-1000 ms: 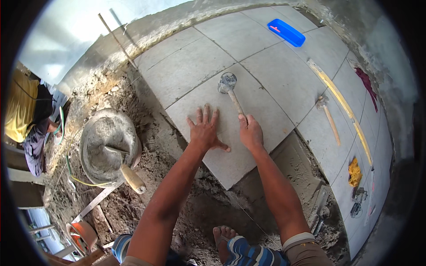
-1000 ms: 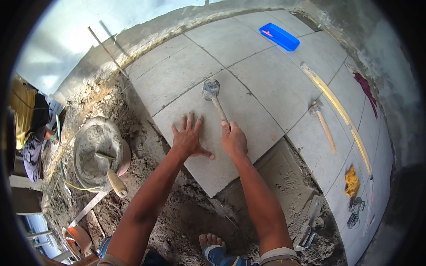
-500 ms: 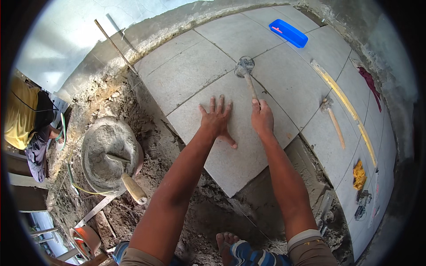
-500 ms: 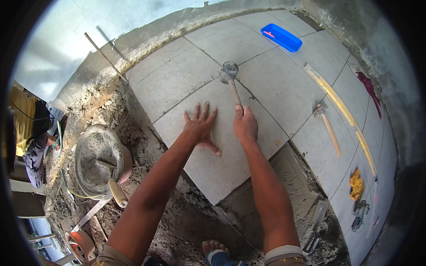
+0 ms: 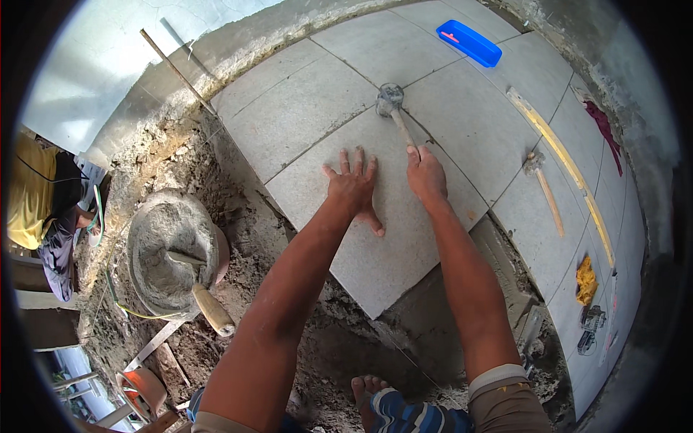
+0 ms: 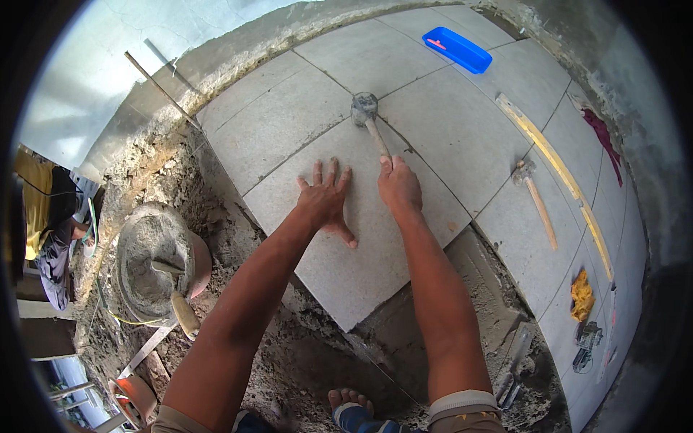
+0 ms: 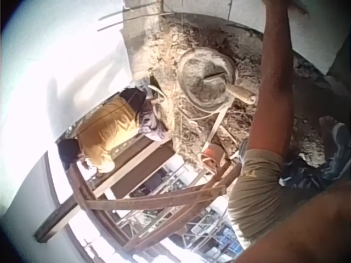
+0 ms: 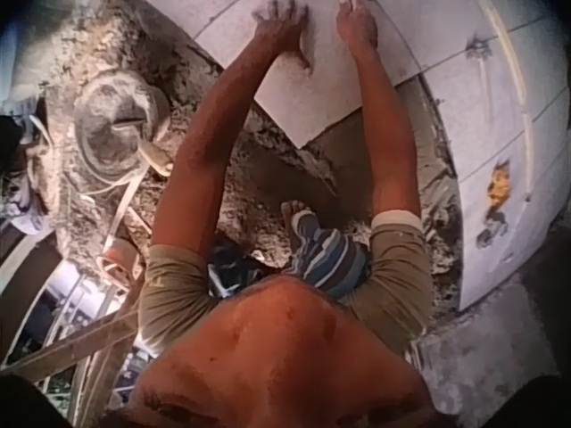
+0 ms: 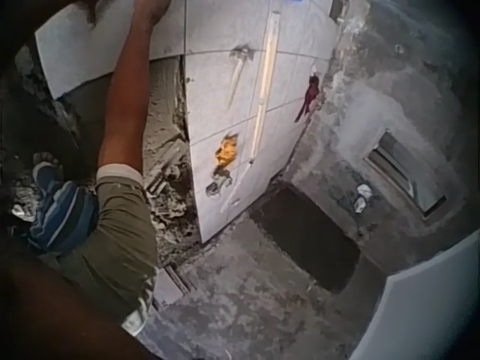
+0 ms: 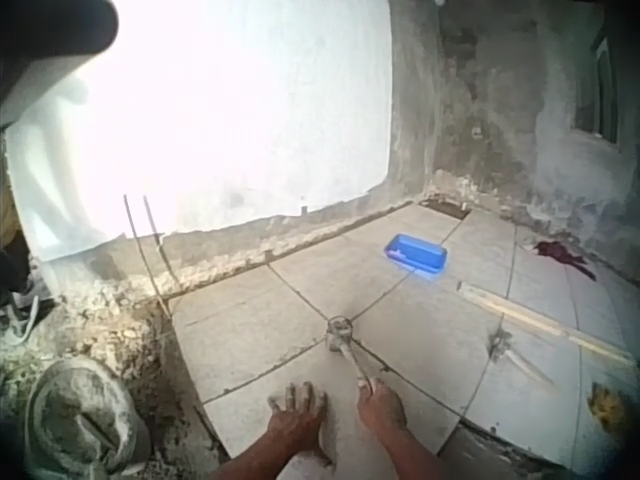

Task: Manually position and level floor tiles on a prepared dirt and mortar surface using a rubber mallet and trowel.

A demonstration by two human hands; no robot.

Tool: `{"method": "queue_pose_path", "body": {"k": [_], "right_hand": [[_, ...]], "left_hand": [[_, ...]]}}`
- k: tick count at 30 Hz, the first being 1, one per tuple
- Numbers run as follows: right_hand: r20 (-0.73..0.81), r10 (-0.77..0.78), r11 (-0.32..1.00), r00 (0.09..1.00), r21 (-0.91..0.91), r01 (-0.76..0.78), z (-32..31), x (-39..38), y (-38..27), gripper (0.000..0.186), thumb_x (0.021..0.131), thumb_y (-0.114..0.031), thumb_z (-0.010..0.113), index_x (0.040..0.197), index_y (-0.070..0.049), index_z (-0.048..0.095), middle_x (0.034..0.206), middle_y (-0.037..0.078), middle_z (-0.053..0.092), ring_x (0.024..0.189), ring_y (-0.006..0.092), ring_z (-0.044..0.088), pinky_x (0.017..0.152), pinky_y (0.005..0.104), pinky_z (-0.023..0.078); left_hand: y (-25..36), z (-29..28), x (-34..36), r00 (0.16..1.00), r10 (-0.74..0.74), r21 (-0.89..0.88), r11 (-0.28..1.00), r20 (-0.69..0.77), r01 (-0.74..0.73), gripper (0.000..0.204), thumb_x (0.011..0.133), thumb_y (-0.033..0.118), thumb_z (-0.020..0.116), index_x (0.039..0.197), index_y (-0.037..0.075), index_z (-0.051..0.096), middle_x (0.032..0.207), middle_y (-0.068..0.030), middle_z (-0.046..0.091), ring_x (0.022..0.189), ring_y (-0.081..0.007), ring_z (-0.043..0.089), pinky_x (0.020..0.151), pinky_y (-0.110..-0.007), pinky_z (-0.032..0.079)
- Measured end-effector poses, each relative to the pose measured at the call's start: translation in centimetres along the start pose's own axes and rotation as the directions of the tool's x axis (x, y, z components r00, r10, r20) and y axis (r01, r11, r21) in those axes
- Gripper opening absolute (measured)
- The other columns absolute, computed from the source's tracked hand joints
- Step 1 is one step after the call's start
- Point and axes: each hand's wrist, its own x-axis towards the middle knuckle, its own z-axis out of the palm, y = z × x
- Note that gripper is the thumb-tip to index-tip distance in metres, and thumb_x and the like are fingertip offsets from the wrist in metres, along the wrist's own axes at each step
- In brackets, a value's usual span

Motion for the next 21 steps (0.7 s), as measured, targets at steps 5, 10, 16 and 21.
{"method": "queue_pose_path", "body": {"k": [5, 10, 16, 21], "right_hand": [[-0.02, 0.014, 1.0, 1.0, -0.005, -0.015, -0.1, 0.4, 0.3, 0.045, 0.112, -0.045, 0.044, 0.118, -0.005, 0.061, 0.112, 0.024, 0.072, 0.107, 0.0472, 0.07, 0.088, 0.0562, 0.055], [-0.041, -0.005, 1.0, 0.999, 0.019, 0.006, -0.4, -0.1, 0.5, 0.045, 0.112, -0.045, 0.045, 0.118, -0.004, 0.062, 0.112, 0.023, 0.072, 0.106, 0.0464, 0.07, 0.086, 0.0547, 0.055], [-0.02, 0.033, 0.998, 0.999, 0.048, -0.032, -0.6, -0.7, 0.3, 0.044, 0.112, -0.044, 0.045, 0.117, -0.004, 0.063, 0.108, 0.022, 0.072, 0.102, 0.0448, 0.071, 0.084, 0.0538, 0.055], [0.0, 0.004, 0.998, 1.0, 0.06, -0.004, -0.5, -0.7, 0.6, 0.044, 0.112, -0.043, 0.044, 0.118, -0.004, 0.062, 0.107, 0.022, 0.072, 0.1, 0.0436, 0.072, 0.084, 0.0533, 0.055]], "left_hand": [[-0.2, 0.2, 0.0, 1.0, 0.004, -0.007, 1.0, -0.015, -0.004, 0.169, 0.036, 0.067, 0.1, 0.17, 0.008, 0.015, 0.177, -0.0224, 0.011, 0.161, -0.0526, 0.009, 0.116, -0.081, 0.024], [-0.3, 0.3, 0.0, 1.0, 0.008, -0.015, 1.0, -0.018, -0.008, 0.169, 0.036, 0.066, 0.1, 0.17, 0.008, 0.015, 0.177, -0.0225, 0.011, 0.161, -0.0522, 0.009, 0.117, -0.081, 0.023], [-0.4, 0.4, 0.0, 1.0, 0.011, -0.022, 1.0, -0.014, -0.012, 0.169, 0.037, 0.067, 0.1, 0.17, 0.009, 0.014, 0.177, -0.0222, 0.01, 0.161, -0.0519, 0.008, 0.117, -0.081, 0.022], [-0.4, 0.3, 0.0, 1.0, 0.017, -0.021, 1.0, -0.017, -0.017, 0.17, 0.036, 0.066, 0.1, 0.17, 0.008, 0.013, 0.176, -0.0246, 0.009, 0.16, -0.0537, 0.008, 0.117, -0.081, 0.024]]}}
